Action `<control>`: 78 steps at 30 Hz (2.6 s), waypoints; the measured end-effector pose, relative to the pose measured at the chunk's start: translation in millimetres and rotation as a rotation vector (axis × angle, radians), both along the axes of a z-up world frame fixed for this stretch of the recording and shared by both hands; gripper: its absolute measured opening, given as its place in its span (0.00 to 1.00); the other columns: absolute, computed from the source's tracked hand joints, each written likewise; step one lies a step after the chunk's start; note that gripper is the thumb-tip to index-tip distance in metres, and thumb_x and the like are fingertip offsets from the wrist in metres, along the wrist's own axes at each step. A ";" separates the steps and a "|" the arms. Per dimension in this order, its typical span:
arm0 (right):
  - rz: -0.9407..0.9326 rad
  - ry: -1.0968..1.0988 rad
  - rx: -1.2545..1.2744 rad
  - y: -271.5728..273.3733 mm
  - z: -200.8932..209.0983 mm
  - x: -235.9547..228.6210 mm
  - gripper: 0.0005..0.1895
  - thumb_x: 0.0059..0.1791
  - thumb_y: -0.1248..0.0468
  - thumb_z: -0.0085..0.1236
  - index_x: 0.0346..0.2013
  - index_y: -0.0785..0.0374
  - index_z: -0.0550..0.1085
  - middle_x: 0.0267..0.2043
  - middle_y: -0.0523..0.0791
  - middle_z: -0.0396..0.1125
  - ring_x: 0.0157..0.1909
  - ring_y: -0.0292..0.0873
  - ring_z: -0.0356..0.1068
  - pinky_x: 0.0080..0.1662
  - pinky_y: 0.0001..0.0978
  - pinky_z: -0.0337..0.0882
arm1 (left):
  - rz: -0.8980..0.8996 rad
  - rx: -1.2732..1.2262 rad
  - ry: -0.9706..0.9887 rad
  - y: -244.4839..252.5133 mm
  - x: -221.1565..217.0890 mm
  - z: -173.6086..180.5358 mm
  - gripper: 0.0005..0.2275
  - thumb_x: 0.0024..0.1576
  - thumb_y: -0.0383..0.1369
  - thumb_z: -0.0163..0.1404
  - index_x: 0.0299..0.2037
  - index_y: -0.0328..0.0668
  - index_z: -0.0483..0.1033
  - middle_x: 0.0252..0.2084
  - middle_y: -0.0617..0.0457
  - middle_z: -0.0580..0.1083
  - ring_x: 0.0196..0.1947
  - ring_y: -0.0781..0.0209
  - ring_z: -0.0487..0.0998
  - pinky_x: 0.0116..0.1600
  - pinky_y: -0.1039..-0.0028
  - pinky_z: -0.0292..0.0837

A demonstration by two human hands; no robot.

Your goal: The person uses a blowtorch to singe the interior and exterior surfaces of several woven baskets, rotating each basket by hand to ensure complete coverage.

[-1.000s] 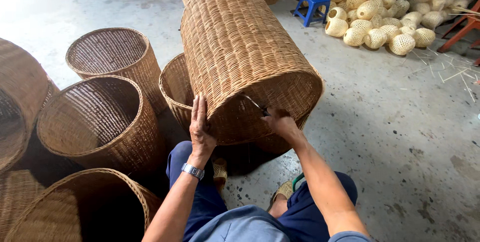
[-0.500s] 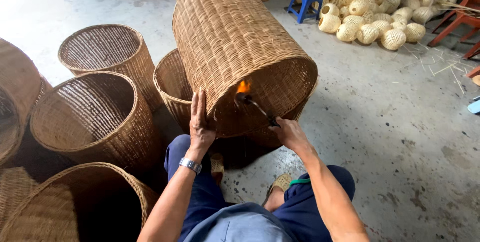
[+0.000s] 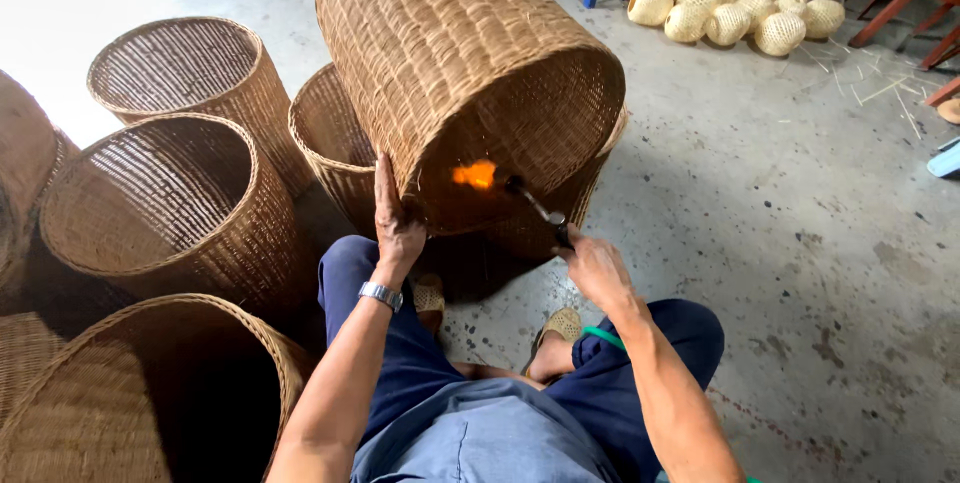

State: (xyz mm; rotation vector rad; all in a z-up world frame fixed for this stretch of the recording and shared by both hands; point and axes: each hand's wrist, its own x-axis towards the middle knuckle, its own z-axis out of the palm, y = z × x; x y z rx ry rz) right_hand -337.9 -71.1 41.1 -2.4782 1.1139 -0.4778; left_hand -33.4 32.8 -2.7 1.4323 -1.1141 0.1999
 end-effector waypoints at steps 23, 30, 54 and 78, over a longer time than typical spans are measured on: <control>-0.055 -0.014 0.016 35.1 0.1 -70.1 0.16 0.47 0.62 0.56 0.50 0.61 0.74 0.34 0.64 0.71 0.43 0.70 0.71 0.42 0.60 0.71 | -0.119 -0.126 0.110 -11.2 -19.2 -22.2 0.47 0.47 0.11 0.45 0.79 0.40 0.36 0.80 0.39 0.47 0.79 0.49 0.49 0.77 0.68 0.46; -0.242 0.040 -0.075 17.6 -5.8 -68.6 0.17 0.52 0.59 0.54 0.52 0.66 0.69 0.32 0.64 0.71 0.42 0.69 0.73 0.44 0.60 0.72 | -0.082 -0.091 0.123 -17.6 -8.1 -20.9 0.44 0.46 0.14 0.42 0.79 0.35 0.41 0.76 0.37 0.57 0.74 0.45 0.60 0.76 0.71 0.52; -0.158 0.020 -0.065 -26.4 -10.0 7.6 0.17 0.53 0.58 0.54 0.50 0.68 0.70 0.34 0.62 0.72 0.42 0.67 0.73 0.44 0.59 0.71 | -0.866 -0.501 1.075 -59.1 45.4 -144.9 0.40 0.59 0.12 0.37 0.82 0.52 0.42 0.58 0.54 0.70 0.18 0.75 0.59 0.24 0.83 0.58; -0.065 -0.054 -0.143 -119.1 -41.5 79.4 0.17 0.51 0.57 0.57 0.41 0.71 0.73 0.33 0.63 0.71 0.42 0.67 0.72 0.44 0.59 0.70 | -0.989 -0.571 1.041 -27.6 28.9 -64.1 0.38 0.62 0.10 0.36 0.83 0.49 0.44 0.78 0.48 0.58 0.41 0.71 0.73 0.37 0.85 0.69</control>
